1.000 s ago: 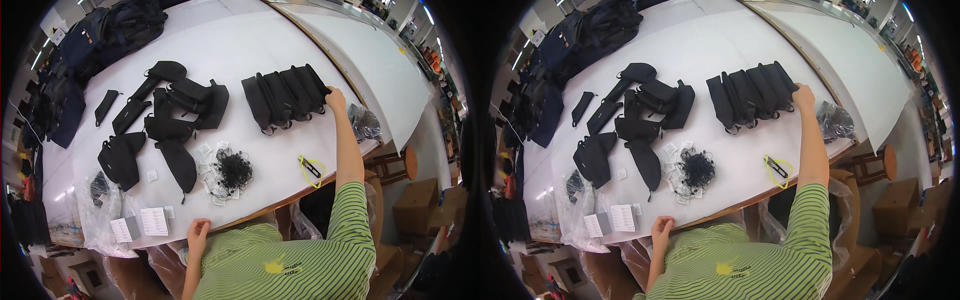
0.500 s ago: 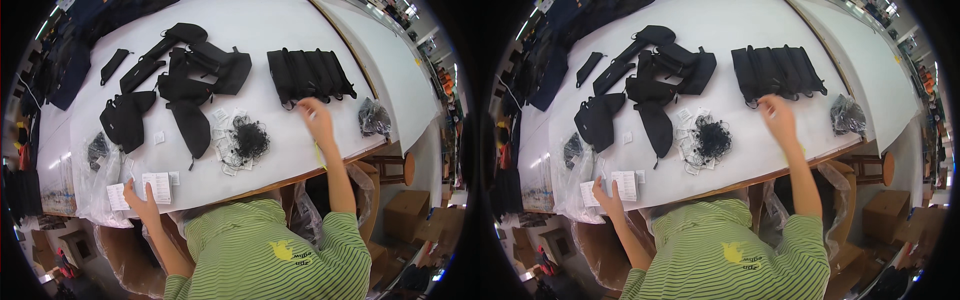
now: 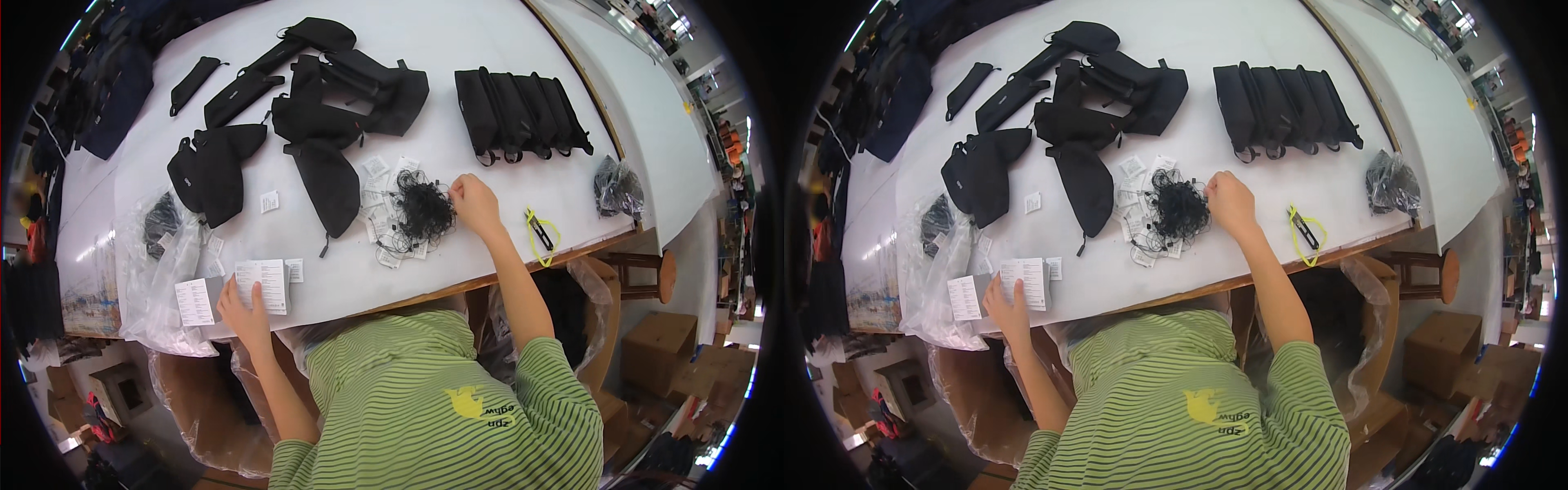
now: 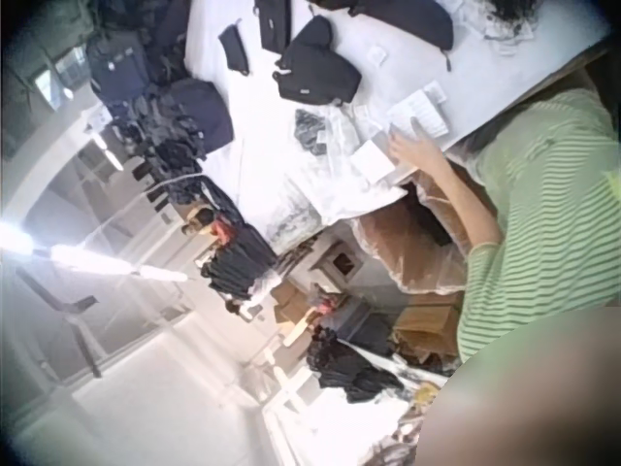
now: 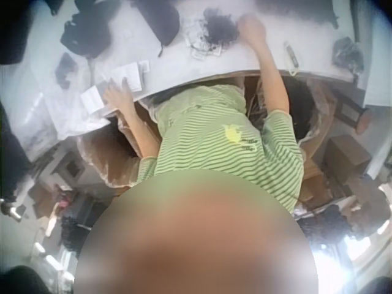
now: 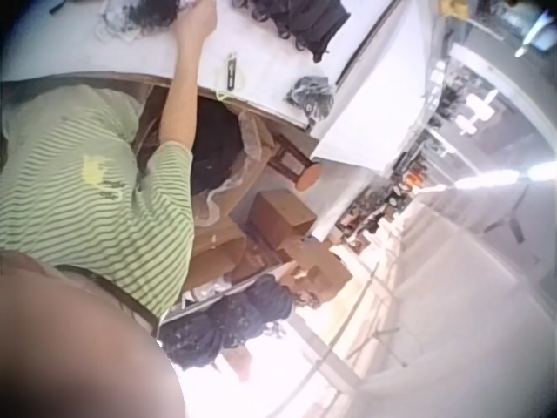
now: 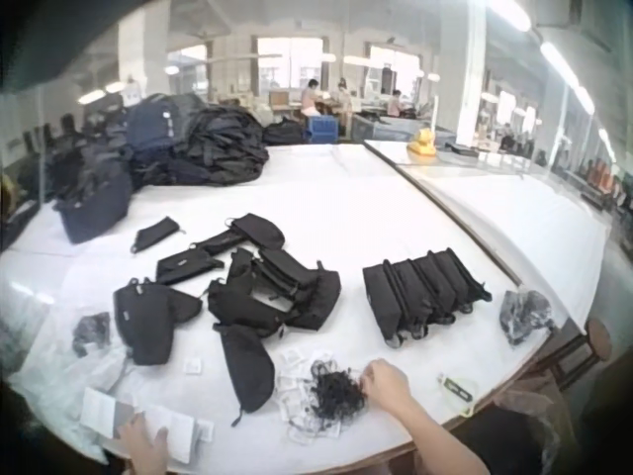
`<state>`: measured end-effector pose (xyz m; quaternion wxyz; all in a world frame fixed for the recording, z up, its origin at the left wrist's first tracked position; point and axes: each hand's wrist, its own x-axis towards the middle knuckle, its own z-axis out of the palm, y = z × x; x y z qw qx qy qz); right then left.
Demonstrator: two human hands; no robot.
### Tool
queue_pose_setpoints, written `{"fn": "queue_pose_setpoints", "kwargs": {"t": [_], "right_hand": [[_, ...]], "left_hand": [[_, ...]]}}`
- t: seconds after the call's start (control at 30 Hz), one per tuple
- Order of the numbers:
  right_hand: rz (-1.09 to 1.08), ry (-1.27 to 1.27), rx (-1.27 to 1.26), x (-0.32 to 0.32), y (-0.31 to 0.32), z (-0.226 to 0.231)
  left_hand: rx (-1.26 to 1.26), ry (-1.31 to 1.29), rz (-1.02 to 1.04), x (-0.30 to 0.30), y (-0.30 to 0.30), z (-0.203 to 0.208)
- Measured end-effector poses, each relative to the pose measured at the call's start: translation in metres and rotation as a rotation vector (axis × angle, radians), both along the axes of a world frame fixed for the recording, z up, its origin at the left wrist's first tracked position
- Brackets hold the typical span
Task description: The recorder is placing manuals and silica gel packets into black zippered fabric pouches at an assembly table.
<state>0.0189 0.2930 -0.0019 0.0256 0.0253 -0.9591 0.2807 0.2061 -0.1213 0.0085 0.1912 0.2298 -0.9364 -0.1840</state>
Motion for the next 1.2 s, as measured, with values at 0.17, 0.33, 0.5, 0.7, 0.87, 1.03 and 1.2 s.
{"fn": "queue_pose_setpoints", "kwargs": {"t": [0.17,0.33,0.5,0.7,0.87,1.03,1.2], "right_hand": [[-0.080,-0.085,-0.100,0.000,0.029,-0.007],[-0.137,-0.035,-0.163,0.005,0.049,0.019],[-0.042,0.116,-0.360,0.038,0.048,0.091],[0.080,-0.017,-0.918,0.057,0.046,0.110],[0.067,0.013,-0.641,0.047,0.026,0.123],[0.141,0.186,-0.624,0.041,-0.012,0.175],[0.215,0.407,-0.463,0.048,-0.039,0.203]], "left_hand": [[-0.001,0.078,-0.024,-0.004,0.006,-0.001],[-0.016,0.115,-0.015,-0.006,0.013,0.011],[-0.094,0.069,-0.055,-0.011,0.007,0.029],[0.466,-0.051,-0.110,-0.019,0.003,0.054],[0.721,0.071,-0.092,-0.014,0.010,0.063],[1.313,0.341,0.102,0.001,0.028,0.082],[1.275,0.166,-0.025,0.014,0.024,0.068]]}}
